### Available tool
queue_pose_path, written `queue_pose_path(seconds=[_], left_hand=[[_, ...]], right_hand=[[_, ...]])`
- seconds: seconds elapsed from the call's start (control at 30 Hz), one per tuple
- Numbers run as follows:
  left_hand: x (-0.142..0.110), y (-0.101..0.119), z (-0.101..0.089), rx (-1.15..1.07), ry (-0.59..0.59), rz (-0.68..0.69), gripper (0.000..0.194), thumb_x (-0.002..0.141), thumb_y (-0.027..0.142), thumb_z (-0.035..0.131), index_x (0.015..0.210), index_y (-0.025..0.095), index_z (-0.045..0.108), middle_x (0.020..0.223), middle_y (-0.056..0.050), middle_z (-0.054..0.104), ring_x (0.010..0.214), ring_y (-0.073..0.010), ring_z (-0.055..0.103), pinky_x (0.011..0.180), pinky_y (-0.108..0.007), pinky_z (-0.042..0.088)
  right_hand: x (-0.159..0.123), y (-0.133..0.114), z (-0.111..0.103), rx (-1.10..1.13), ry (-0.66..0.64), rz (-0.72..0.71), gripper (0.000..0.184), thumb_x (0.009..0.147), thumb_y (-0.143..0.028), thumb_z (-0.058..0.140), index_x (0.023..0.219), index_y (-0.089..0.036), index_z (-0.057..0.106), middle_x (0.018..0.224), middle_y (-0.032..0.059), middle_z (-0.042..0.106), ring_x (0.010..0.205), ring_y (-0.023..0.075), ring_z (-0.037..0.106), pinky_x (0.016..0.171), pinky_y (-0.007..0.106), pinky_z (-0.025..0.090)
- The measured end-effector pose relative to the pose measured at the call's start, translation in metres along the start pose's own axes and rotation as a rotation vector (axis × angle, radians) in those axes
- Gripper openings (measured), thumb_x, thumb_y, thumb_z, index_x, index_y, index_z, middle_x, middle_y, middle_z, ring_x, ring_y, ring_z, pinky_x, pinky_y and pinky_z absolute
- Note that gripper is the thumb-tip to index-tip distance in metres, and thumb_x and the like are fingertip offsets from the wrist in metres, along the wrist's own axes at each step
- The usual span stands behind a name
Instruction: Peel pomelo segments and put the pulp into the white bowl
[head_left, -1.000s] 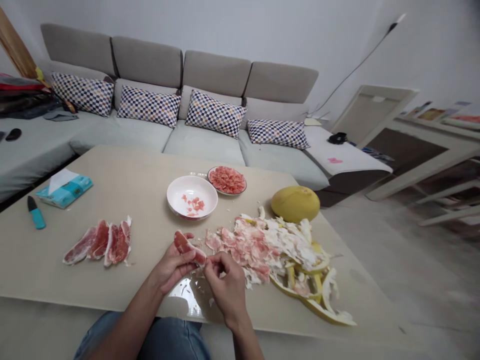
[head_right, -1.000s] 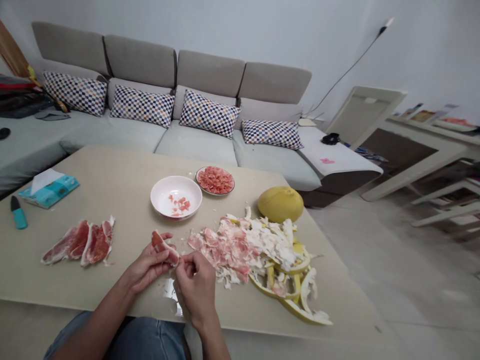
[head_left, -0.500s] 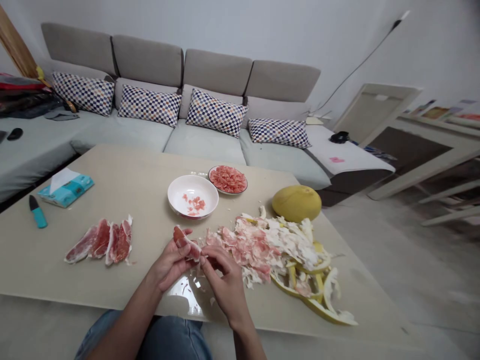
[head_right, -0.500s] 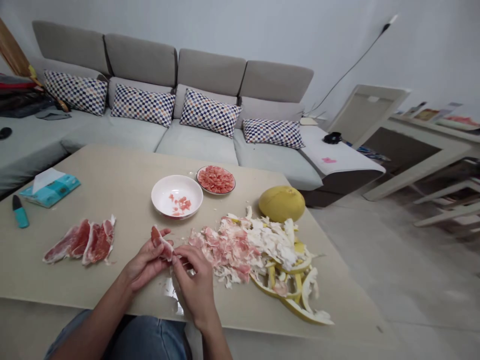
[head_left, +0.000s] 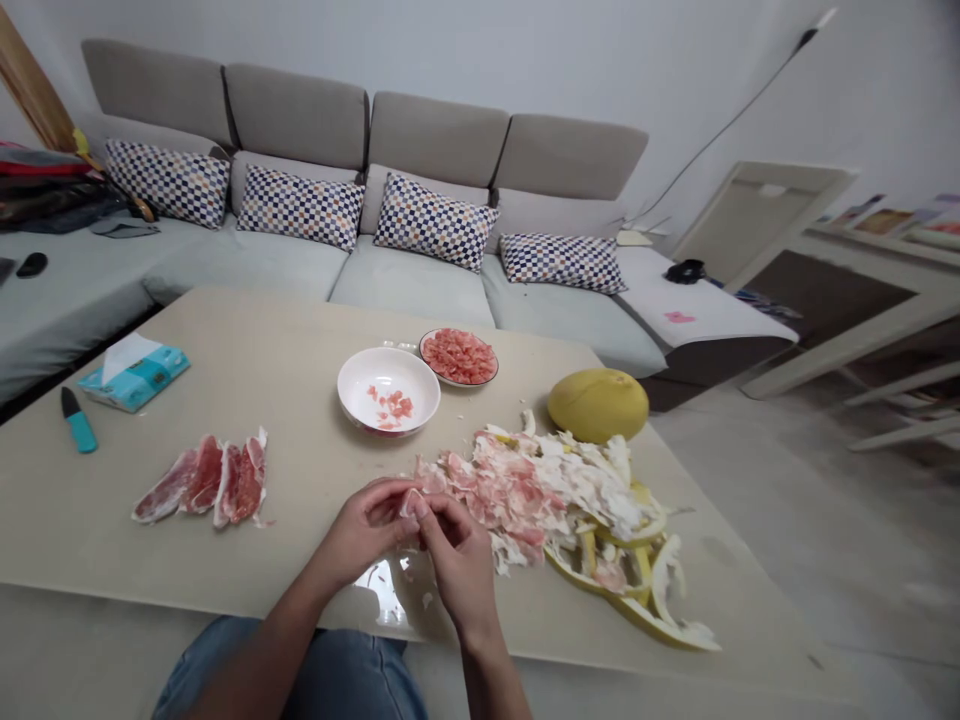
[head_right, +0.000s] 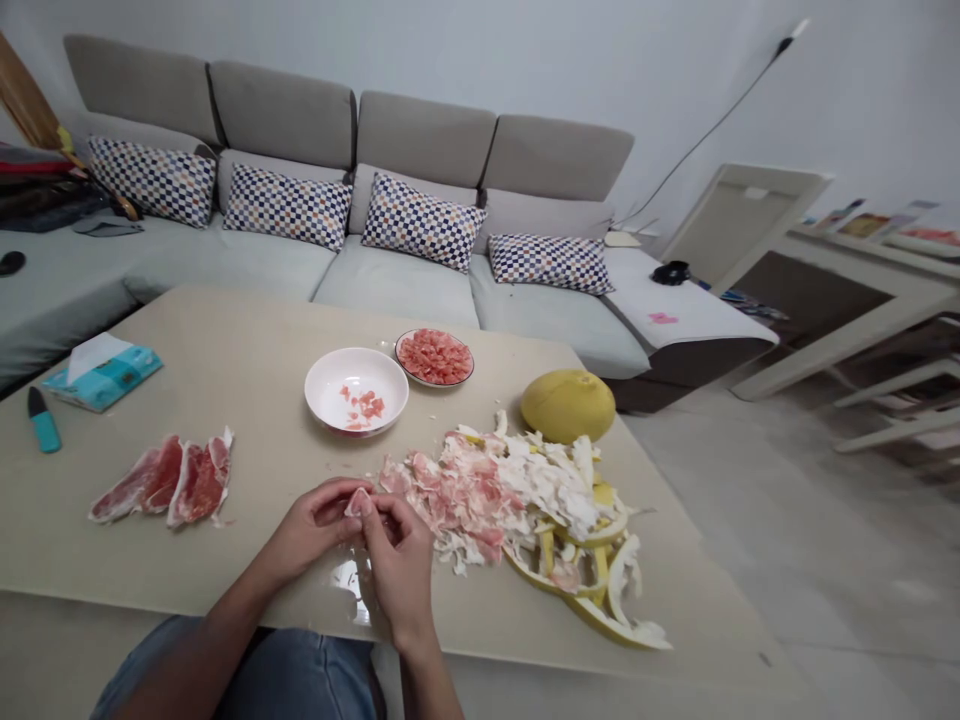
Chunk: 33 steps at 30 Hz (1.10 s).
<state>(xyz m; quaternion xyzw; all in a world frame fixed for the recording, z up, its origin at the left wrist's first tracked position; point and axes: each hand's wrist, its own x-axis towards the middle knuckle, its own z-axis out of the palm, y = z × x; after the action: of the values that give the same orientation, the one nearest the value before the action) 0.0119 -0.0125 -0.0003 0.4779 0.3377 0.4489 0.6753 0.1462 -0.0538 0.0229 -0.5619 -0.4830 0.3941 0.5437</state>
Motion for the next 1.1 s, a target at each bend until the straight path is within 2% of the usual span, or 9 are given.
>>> queue_pose_path(seconds=[0.13,0.23,0.33,0.43,0.6,0.7,0.87,1.0,1.1], left_hand=[[-0.001,0.006,0.002,0.032,-0.037,-0.009,0.034,0.077,0.03,0.076,0.109,0.02,0.074,0.119,-0.013,0.068,0.112,-0.0269,0.062,0.101,-0.037,0.045],[-0.002,0.009,0.002,0.091,-0.026,-0.004,0.032,0.079,0.033,0.073,0.108,0.02,0.075,0.116,-0.012,0.07,0.112,-0.0271,0.062,0.1,-0.036,0.045],[-0.002,0.008,0.001,0.142,0.022,0.012,0.028,0.083,0.038,0.067,0.101,0.018,0.078,0.103,-0.01,0.075,0.103,-0.0263,0.065,0.095,-0.035,0.047],[-0.002,0.006,0.0,0.117,0.107,0.001,0.032,0.085,0.044,0.063,0.089,0.016,0.078,0.083,-0.008,0.075,0.086,-0.024,0.067,0.08,-0.031,0.051],[-0.003,0.0,0.001,-0.065,0.12,-0.158,0.036,0.082,0.049,0.065,0.089,0.015,0.073,0.068,-0.005,0.072,0.056,-0.0172,0.064,0.056,-0.026,0.05],[-0.002,0.0,0.002,-0.137,0.123,-0.207,0.039,0.08,0.052,0.066,0.087,0.014,0.07,0.064,-0.005,0.071,0.049,-0.0156,0.062,0.048,-0.024,0.048],[0.001,0.009,-0.005,-0.329,0.326,-0.163,0.036,0.075,0.047,0.073,0.086,0.013,0.068,0.073,-0.003,0.07,0.057,-0.0144,0.065,0.056,-0.027,0.056],[0.003,0.013,-0.008,-0.413,0.274,-0.208,0.034,0.082,0.043,0.068,0.094,0.012,0.068,0.083,-0.006,0.071,0.064,-0.0157,0.067,0.06,-0.029,0.058],[0.002,0.011,-0.006,-0.467,0.247,-0.266,0.031,0.082,0.04,0.069,0.097,0.012,0.067,0.082,-0.008,0.071,0.066,-0.0181,0.068,0.064,-0.033,0.059]], right_hand=[[0.001,0.001,-0.003,-0.021,-0.018,-0.036,0.026,0.088,-0.04,0.061,0.082,-0.017,0.071,0.07,0.0023,0.066,0.067,0.0165,0.06,0.061,0.025,0.047],[0.002,0.0,-0.007,-0.137,-0.015,-0.112,0.023,0.09,-0.036,0.059,0.082,-0.017,0.07,0.077,0.0038,0.068,0.071,0.017,0.061,0.067,0.026,0.047],[0.003,-0.003,-0.009,-0.269,-0.025,-0.206,0.023,0.093,-0.032,0.055,0.079,-0.018,0.067,0.076,0.0034,0.066,0.07,0.0163,0.059,0.065,0.026,0.045],[0.003,-0.006,-0.009,-0.329,-0.033,-0.264,0.023,0.093,-0.03,0.054,0.076,-0.018,0.064,0.073,0.0026,0.064,0.067,0.0157,0.056,0.063,0.026,0.043],[0.003,-0.004,-0.011,-0.286,-0.044,-0.225,0.023,0.092,-0.029,0.052,0.074,-0.019,0.064,0.071,0.0016,0.063,0.065,0.0151,0.055,0.062,0.025,0.043],[0.002,0.002,-0.012,-0.229,0.002,-0.165,0.021,0.089,-0.028,0.054,0.072,-0.019,0.06,0.068,0.0,0.059,0.063,0.0146,0.052,0.058,0.025,0.041],[0.004,0.01,-0.03,-0.128,0.221,-0.079,0.023,0.088,-0.028,0.048,0.066,-0.021,0.047,0.058,-0.0043,0.045,0.056,0.0137,0.044,0.054,0.024,0.037],[0.008,0.016,-0.047,-0.282,0.2,-0.074,0.034,0.091,-0.035,0.049,0.061,-0.021,0.045,0.059,-0.0032,0.046,0.058,0.0143,0.045,0.057,0.026,0.036],[0.008,0.024,-0.05,-0.411,0.201,-0.127,0.031,0.089,-0.035,0.054,0.062,-0.02,0.049,0.062,-0.0019,0.051,0.061,0.0149,0.047,0.059,0.026,0.038]])
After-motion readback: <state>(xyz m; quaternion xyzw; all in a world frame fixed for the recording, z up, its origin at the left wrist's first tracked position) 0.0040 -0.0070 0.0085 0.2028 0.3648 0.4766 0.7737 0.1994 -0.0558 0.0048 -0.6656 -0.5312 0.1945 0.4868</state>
